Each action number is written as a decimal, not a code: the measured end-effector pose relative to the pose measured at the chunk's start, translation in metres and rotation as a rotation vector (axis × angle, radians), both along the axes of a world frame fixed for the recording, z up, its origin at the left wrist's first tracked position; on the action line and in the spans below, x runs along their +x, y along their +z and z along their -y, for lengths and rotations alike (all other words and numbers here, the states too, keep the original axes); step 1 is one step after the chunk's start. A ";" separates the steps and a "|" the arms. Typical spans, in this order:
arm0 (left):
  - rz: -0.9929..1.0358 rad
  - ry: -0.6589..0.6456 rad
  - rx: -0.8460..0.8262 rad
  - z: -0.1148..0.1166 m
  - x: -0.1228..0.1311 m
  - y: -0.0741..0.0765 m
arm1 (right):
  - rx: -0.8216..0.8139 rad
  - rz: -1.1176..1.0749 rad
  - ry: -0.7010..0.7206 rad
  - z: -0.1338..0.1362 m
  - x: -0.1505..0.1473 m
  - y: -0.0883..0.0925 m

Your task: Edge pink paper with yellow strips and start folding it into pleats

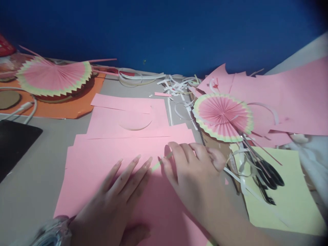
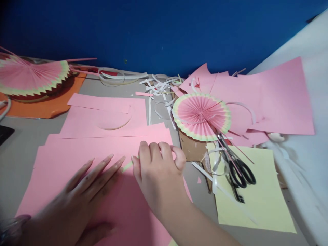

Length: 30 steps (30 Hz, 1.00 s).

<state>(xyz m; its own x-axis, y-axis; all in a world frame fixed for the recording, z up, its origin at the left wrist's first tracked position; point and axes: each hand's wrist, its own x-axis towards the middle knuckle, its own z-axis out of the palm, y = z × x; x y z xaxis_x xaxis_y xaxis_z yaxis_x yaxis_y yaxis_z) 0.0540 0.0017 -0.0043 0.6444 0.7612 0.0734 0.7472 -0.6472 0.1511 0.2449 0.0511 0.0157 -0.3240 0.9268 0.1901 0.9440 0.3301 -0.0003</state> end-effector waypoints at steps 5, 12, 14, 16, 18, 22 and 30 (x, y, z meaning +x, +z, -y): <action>-0.012 0.003 0.003 0.001 -0.001 0.001 | -0.235 -0.300 -0.001 -0.009 0.011 0.001; 0.002 -0.028 0.026 0.000 -0.003 -0.001 | -0.296 -0.445 0.041 -0.019 0.024 0.005; 0.016 -0.024 0.006 0.000 -0.003 -0.003 | -0.325 -0.424 0.072 -0.021 0.026 0.006; 0.032 -0.014 -0.004 0.000 -0.003 -0.004 | -0.347 -0.406 0.105 -0.022 0.027 0.006; 0.040 -0.010 -0.007 0.000 -0.003 -0.005 | -0.367 -0.404 0.140 -0.023 0.026 0.005; 0.040 -0.015 0.002 0.000 -0.002 -0.004 | -0.376 -0.425 0.171 -0.023 0.025 0.003; -0.029 -0.032 0.037 -0.001 -0.002 -0.003 | -0.428 -0.460 0.110 -0.021 0.021 0.010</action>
